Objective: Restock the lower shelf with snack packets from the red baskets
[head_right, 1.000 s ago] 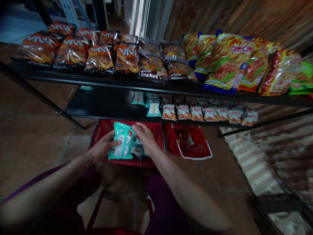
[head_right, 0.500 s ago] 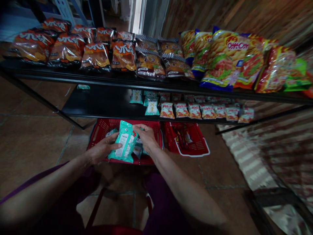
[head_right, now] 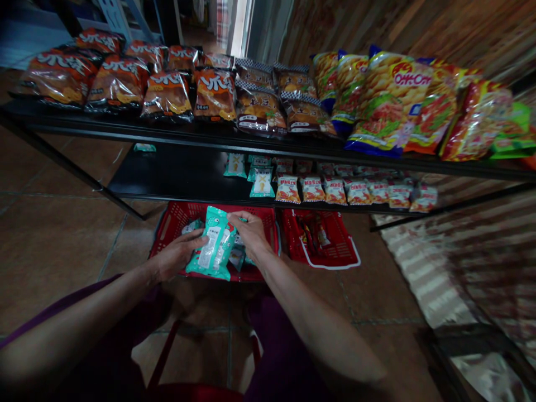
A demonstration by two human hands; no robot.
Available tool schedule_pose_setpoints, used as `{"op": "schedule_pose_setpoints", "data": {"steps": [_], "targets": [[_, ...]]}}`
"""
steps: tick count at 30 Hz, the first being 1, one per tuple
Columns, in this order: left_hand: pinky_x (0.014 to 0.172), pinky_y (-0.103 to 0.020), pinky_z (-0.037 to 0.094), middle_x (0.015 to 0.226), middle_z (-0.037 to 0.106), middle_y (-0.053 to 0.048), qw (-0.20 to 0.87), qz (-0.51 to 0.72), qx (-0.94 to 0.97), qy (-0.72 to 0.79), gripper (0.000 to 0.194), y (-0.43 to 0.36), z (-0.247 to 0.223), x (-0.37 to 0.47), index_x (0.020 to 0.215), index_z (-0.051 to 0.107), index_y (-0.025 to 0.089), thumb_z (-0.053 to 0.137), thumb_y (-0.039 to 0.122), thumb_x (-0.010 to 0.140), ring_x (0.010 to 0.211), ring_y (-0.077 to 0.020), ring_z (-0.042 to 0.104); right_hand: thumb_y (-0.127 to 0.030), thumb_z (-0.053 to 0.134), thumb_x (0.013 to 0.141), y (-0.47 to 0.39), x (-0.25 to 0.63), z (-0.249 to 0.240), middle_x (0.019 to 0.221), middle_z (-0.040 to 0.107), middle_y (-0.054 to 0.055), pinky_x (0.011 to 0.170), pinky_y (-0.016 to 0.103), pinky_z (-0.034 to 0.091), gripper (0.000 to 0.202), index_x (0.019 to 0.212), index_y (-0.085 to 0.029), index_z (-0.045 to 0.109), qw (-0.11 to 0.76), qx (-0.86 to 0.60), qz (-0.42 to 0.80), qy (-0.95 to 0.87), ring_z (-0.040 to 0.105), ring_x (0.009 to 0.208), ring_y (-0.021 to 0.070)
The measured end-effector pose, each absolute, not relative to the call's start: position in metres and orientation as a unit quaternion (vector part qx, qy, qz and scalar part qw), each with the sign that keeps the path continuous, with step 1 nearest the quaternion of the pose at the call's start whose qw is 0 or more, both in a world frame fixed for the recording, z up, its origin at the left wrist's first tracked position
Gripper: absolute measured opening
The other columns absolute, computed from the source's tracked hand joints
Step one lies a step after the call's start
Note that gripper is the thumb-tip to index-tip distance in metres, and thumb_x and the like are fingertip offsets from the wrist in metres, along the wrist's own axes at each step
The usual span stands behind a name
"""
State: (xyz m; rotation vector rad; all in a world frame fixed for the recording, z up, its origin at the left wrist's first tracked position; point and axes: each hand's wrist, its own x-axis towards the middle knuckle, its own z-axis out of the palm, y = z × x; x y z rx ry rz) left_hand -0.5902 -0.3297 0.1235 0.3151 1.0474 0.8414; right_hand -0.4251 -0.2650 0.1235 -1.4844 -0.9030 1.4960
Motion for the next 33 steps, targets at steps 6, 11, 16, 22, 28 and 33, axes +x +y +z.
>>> {"op": "schedule_pose_setpoints", "data": {"steps": [6, 11, 16, 22, 28, 33], "targets": [[0.069, -0.032, 0.056, 0.106, 0.07, -0.013, 0.773, 0.382, 0.161, 0.48, 0.063, -0.329, 0.119, -0.59, 0.125, 0.057, 0.014, 0.078, 0.024, 0.067, 0.084, -0.0244, 0.069, -0.041, 0.08, 0.048, -0.265, -0.424, 0.125, 0.058, 0.062, -0.003, 0.053, 0.024, 0.039, 0.033, 0.067, -0.017, 0.067, 0.406, -0.599, 0.588, -0.363, 0.05, 0.052, 0.01], [0.067, -0.029, 0.056, 0.102, 0.071, -0.013, 0.779, 0.377, 0.16, 0.475, 0.055, -0.329, 0.122, -0.589, 0.121, 0.059, 0.014, 0.076, 0.021, 0.069, 0.079, -0.0216, 0.07, -0.046, 0.079, 0.049, -0.264, -0.423, 0.12, 0.058, 0.062, -0.003, 0.054, 0.025, 0.039, 0.039, 0.07, -0.016, 0.066, 0.4, -0.593, 0.595, -0.366, 0.051, 0.053, 0.0106], [0.061, -0.026, 0.055, 0.097, 0.072, -0.01, 0.765, 0.389, 0.159, 0.488, 0.051, -0.327, 0.123, -0.589, 0.116, 0.061, 0.015, 0.076, 0.018, 0.068, 0.074, -0.0195, 0.069, -0.051, 0.077, 0.054, -0.264, -0.424, 0.121, 0.067, 0.065, -0.003, 0.061, 0.025, 0.043, 0.042, 0.075, -0.018, 0.066, 0.41, -0.577, 0.61, -0.356, 0.056, 0.062, 0.0118], [0.058, -0.026, 0.055, 0.087, 0.071, -0.007, 0.736, 0.448, 0.136, 0.49, 0.03, -0.319, 0.126, -0.59, 0.103, 0.063, 0.016, 0.067, 0.017, 0.073, 0.069, -0.0173, 0.068, -0.042, 0.076, 0.062, -0.269, -0.427, 0.131, 0.085, 0.069, -0.001, 0.065, 0.024, 0.049, 0.037, 0.091, -0.022, 0.064, 0.367, -0.565, 0.665, -0.322, 0.062, 0.075, 0.0134], [0.061, -0.028, 0.056, 0.083, 0.07, -0.007, 0.708, 0.486, 0.124, 0.498, 0.019, -0.315, 0.13, -0.59, 0.095, 0.062, 0.014, 0.062, 0.015, 0.076, 0.065, -0.0164, 0.066, -0.03, 0.075, 0.068, -0.275, -0.428, 0.127, 0.087, 0.069, 0.0, 0.065, 0.023, 0.05, 0.026, 0.091, -0.021, 0.067, 0.318, -0.554, 0.678, -0.364, 0.063, 0.073, 0.0108], [0.06, -0.03, 0.056, 0.085, 0.071, -0.008, 0.709, 0.487, 0.127, 0.494, 0.023, -0.314, 0.126, -0.592, 0.098, 0.061, 0.014, 0.063, 0.017, 0.075, 0.064, -0.0175, 0.066, -0.026, 0.076, 0.068, -0.277, -0.427, 0.121, 0.085, 0.068, -0.001, 0.067, 0.021, 0.049, 0.033, 0.099, -0.02, 0.067, 0.324, -0.535, 0.676, -0.39, 0.062, 0.073, 0.0097]]}}
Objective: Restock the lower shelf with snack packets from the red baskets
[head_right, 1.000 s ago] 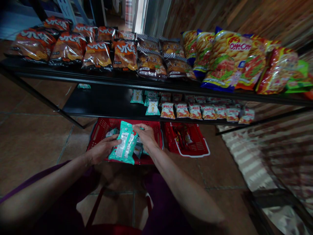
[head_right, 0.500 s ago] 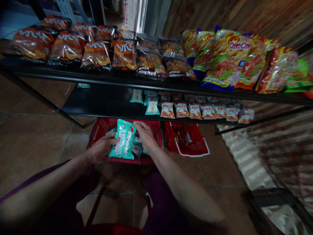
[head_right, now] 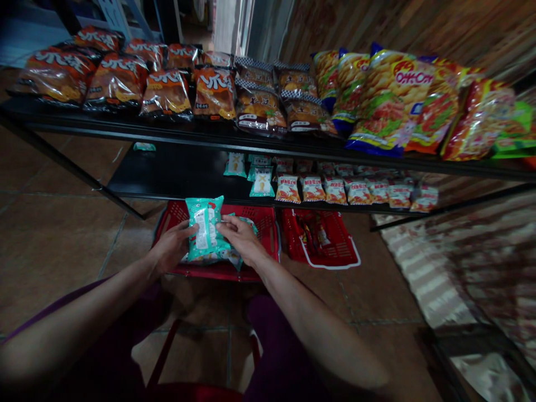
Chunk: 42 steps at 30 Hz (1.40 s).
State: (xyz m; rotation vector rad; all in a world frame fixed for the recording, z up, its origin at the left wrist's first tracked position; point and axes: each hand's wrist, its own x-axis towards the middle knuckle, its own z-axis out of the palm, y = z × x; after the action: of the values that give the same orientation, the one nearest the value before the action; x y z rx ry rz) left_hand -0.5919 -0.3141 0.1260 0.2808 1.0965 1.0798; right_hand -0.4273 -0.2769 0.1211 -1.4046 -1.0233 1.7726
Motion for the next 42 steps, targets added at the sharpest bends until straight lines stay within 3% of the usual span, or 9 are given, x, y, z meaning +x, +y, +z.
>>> {"op": "schedule_pose_setpoints", "data": {"steps": [9, 15, 20, 26, 35, 42], "targets": [[0.06, -0.027, 0.054, 0.083, 0.07, -0.007, 0.712, 0.492, 0.119, 0.487, 0.02, -0.312, 0.121, -0.591, 0.094, 0.061, 0.015, 0.064, 0.019, 0.075, 0.069, -0.0173, 0.067, -0.022, 0.077, 0.065, -0.275, -0.427, 0.115, 0.088, 0.07, 0.001, 0.076, 0.027, 0.051, 0.036, 0.099, -0.02, 0.067, 0.325, -0.533, 0.667, -0.407, 0.065, 0.076, 0.0121], [0.065, -0.026, 0.054, 0.081, 0.069, -0.005, 0.698, 0.523, 0.091, 0.48, 0.019, -0.31, 0.117, -0.594, 0.092, 0.061, 0.016, 0.066, 0.018, 0.074, 0.074, -0.0167, 0.067, -0.025, 0.075, 0.071, -0.277, -0.429, 0.121, 0.086, 0.068, 0.0, 0.065, 0.023, 0.053, 0.035, 0.104, -0.021, 0.064, 0.321, -0.541, 0.682, -0.374, 0.064, 0.074, 0.0111], [0.067, -0.025, 0.054, 0.078, 0.068, -0.004, 0.678, 0.547, 0.076, 0.485, 0.012, -0.307, 0.116, -0.597, 0.085, 0.059, 0.016, 0.065, 0.017, 0.075, 0.076, -0.0157, 0.067, -0.02, 0.074, 0.073, -0.28, -0.432, 0.129, 0.072, 0.065, -0.002, 0.058, 0.02, 0.055, 0.022, 0.091, -0.017, 0.062, 0.273, -0.567, 0.681, -0.374, 0.065, 0.062, 0.0094], [0.067, -0.025, 0.054, 0.078, 0.068, -0.004, 0.673, 0.553, 0.073, 0.486, 0.012, -0.307, 0.117, -0.597, 0.087, 0.058, 0.015, 0.064, 0.015, 0.076, 0.075, -0.0151, 0.066, -0.014, 0.075, 0.069, -0.28, -0.433, 0.128, 0.061, 0.062, -0.005, 0.047, 0.016, 0.05, 0.023, 0.087, -0.017, 0.062, 0.28, -0.57, 0.668, -0.388, 0.062, 0.051, 0.0076], [0.071, -0.03, 0.054, 0.075, 0.067, -0.004, 0.669, 0.571, 0.05, 0.473, 0.015, -0.307, 0.121, -0.596, 0.084, 0.056, 0.015, 0.066, 0.015, 0.072, 0.075, -0.0174, 0.067, -0.012, 0.07, 0.065, -0.281, -0.435, 0.124, 0.065, 0.062, -0.006, 0.047, 0.016, 0.046, 0.028, 0.092, -0.017, 0.063, 0.309, -0.547, 0.67, -0.395, 0.057, 0.051, 0.0056], [0.067, -0.026, 0.053, 0.077, 0.067, -0.002, 0.668, 0.566, 0.044, 0.482, 0.014, -0.307, 0.126, -0.597, 0.088, 0.056, 0.016, 0.063, 0.014, 0.075, 0.068, -0.0134, 0.065, -0.017, 0.064, 0.069, -0.281, -0.435, 0.119, 0.071, 0.061, -0.004, 0.053, 0.02, 0.046, 0.031, 0.1, -0.017, 0.06, 0.294, -0.558, 0.656, -0.415, 0.058, 0.056, 0.0077]]}}
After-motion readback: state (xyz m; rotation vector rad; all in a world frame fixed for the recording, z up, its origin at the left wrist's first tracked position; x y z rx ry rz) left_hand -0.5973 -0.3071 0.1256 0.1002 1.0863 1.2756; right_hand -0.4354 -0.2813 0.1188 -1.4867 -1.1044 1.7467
